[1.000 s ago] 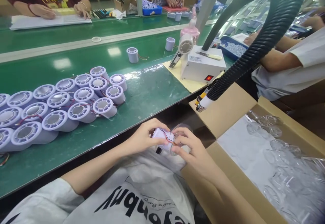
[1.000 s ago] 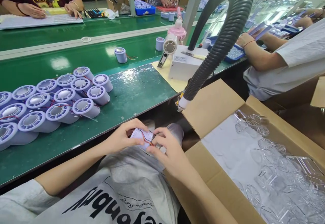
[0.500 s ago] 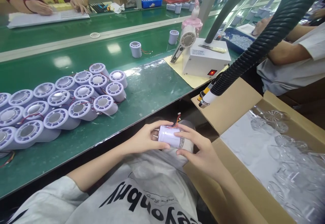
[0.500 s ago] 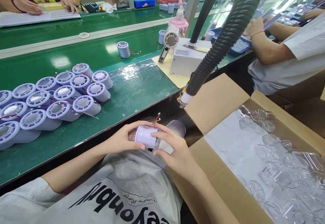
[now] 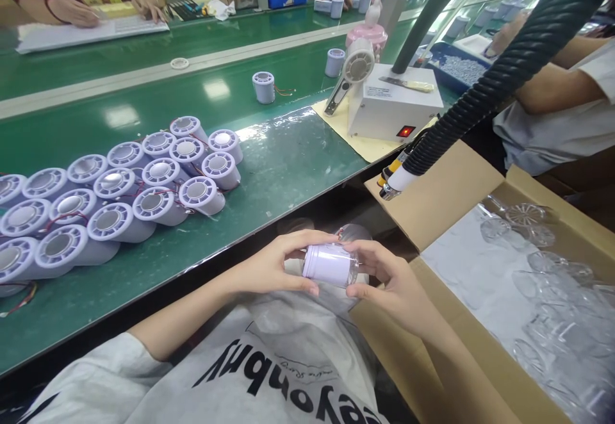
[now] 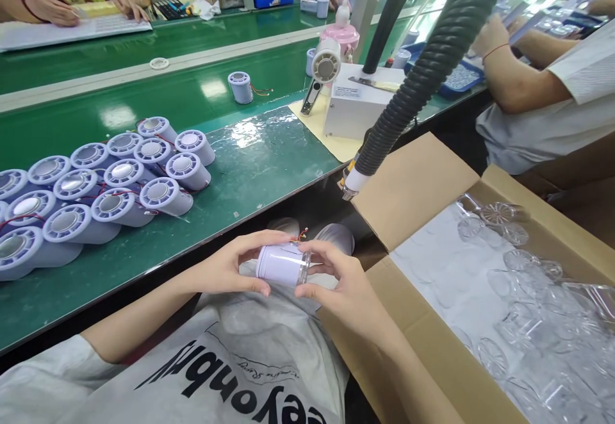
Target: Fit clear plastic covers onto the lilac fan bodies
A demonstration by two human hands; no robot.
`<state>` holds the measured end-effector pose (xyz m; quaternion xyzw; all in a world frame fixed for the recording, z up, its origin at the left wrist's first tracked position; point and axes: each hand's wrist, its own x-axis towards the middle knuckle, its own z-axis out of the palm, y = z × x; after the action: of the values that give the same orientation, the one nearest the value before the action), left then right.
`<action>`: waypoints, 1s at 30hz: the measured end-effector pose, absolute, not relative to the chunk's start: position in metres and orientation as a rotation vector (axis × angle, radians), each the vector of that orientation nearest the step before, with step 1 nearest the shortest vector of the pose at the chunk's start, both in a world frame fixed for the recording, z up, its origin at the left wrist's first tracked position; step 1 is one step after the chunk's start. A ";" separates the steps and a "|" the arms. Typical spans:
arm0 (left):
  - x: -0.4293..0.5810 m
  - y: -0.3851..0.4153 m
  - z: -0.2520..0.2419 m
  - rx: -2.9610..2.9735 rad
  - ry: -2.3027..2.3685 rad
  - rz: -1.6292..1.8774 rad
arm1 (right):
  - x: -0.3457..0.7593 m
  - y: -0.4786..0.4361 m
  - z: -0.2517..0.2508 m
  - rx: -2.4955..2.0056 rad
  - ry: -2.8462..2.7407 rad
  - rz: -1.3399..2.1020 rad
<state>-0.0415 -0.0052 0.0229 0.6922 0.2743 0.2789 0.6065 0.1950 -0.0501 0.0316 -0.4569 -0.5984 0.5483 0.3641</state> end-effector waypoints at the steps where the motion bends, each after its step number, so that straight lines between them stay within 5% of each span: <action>1: -0.042 -0.005 0.023 1.611 0.630 0.644 | 0.195 -0.050 0.031 -1.172 -1.512 1.445; 30: -0.043 -0.004 0.017 1.661 0.483 0.708 | 0.176 -0.046 0.020 -1.212 -0.693 2.188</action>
<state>-0.0426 -0.0039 0.0169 0.7147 0.2078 0.3048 0.5942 0.1758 -0.0457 0.0203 -0.4497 -0.2571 0.8118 0.2695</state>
